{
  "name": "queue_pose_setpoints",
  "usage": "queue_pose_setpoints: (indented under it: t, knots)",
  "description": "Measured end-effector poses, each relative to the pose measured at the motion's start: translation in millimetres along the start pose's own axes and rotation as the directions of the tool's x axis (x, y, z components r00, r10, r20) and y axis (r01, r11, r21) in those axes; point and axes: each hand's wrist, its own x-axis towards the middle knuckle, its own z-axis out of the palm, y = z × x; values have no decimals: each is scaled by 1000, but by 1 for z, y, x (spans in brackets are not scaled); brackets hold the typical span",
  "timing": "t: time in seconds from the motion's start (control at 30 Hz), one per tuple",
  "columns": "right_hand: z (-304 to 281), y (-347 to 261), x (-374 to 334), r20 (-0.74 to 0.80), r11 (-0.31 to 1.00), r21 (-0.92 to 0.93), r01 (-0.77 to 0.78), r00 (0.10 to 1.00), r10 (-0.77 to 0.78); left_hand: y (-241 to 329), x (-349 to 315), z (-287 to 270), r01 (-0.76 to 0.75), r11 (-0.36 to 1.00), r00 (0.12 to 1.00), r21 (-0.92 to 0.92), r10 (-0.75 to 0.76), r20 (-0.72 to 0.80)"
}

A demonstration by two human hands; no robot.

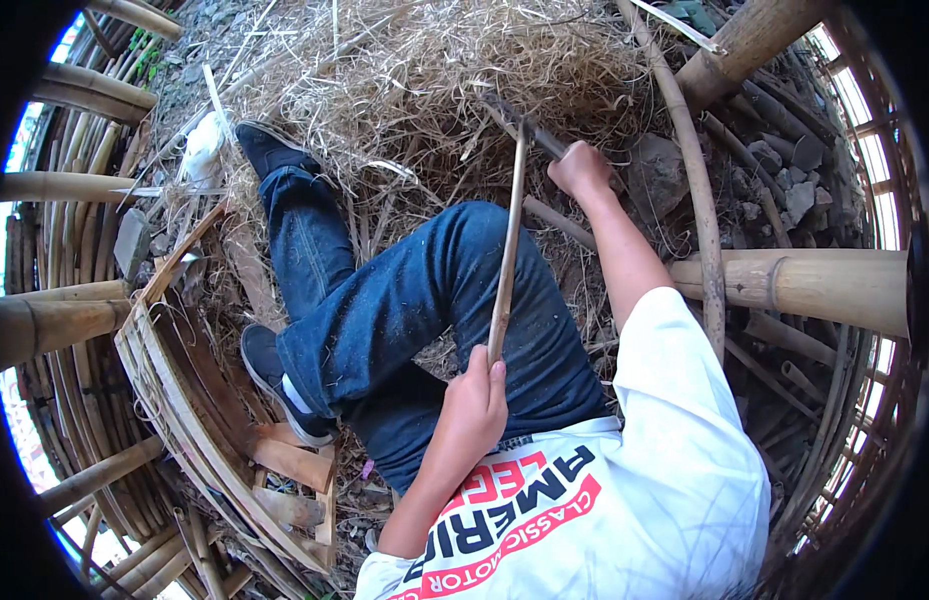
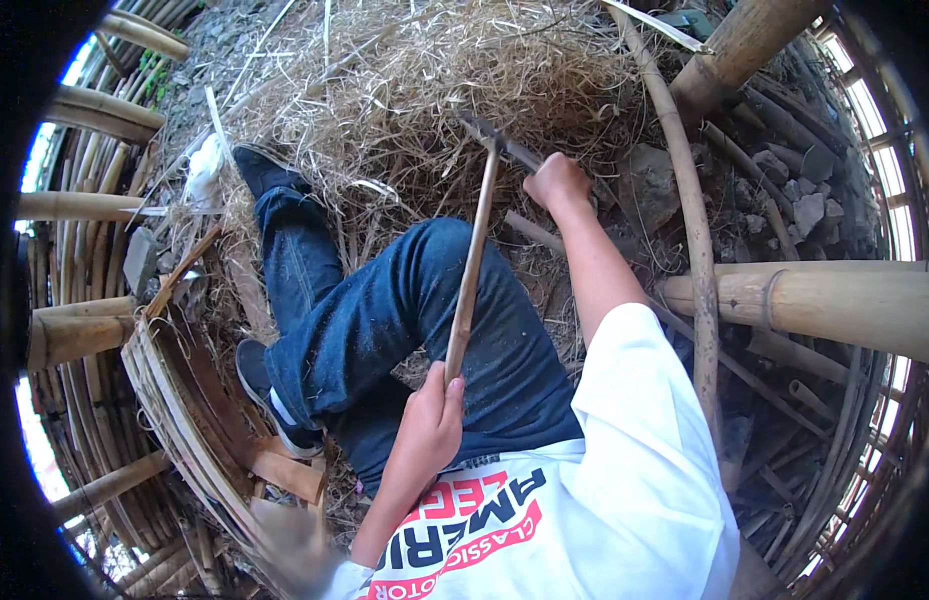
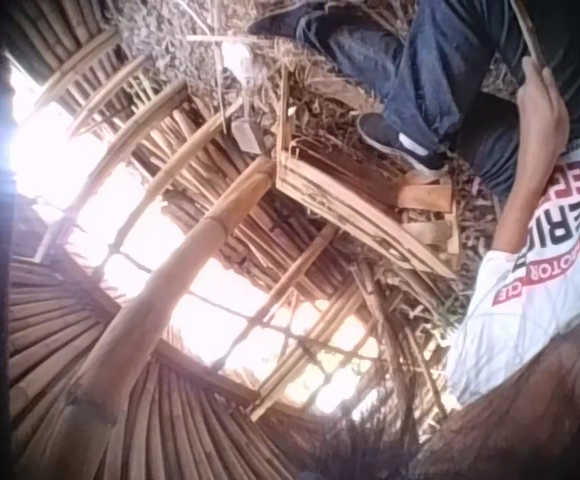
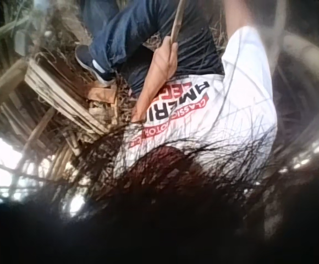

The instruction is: The person uses a knife to shave thin strips from a bamboo stick.

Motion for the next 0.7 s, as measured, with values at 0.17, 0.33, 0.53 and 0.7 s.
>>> queue_pose_setpoints:
  t: [0.17,0.33,0.53,0.7]
  knots:
    - [-10,34,22,-44,997,-57,-44,998,42,-11,-14,-1,-36,993,998,-115,42,56]
    - [18,61,-28,68,1000,0,-13,998,12,-9,4,-4,-23,977,998,-210,35,51]
    - [22,85,-84,75,994,107,13,997,-21,-7,9,-15,298,798,942,-523,-156,298]
    - [-14,71,-100,-22,962,242,126,992,-124,-6,9,-16,339,715,929,-611,-151,338]
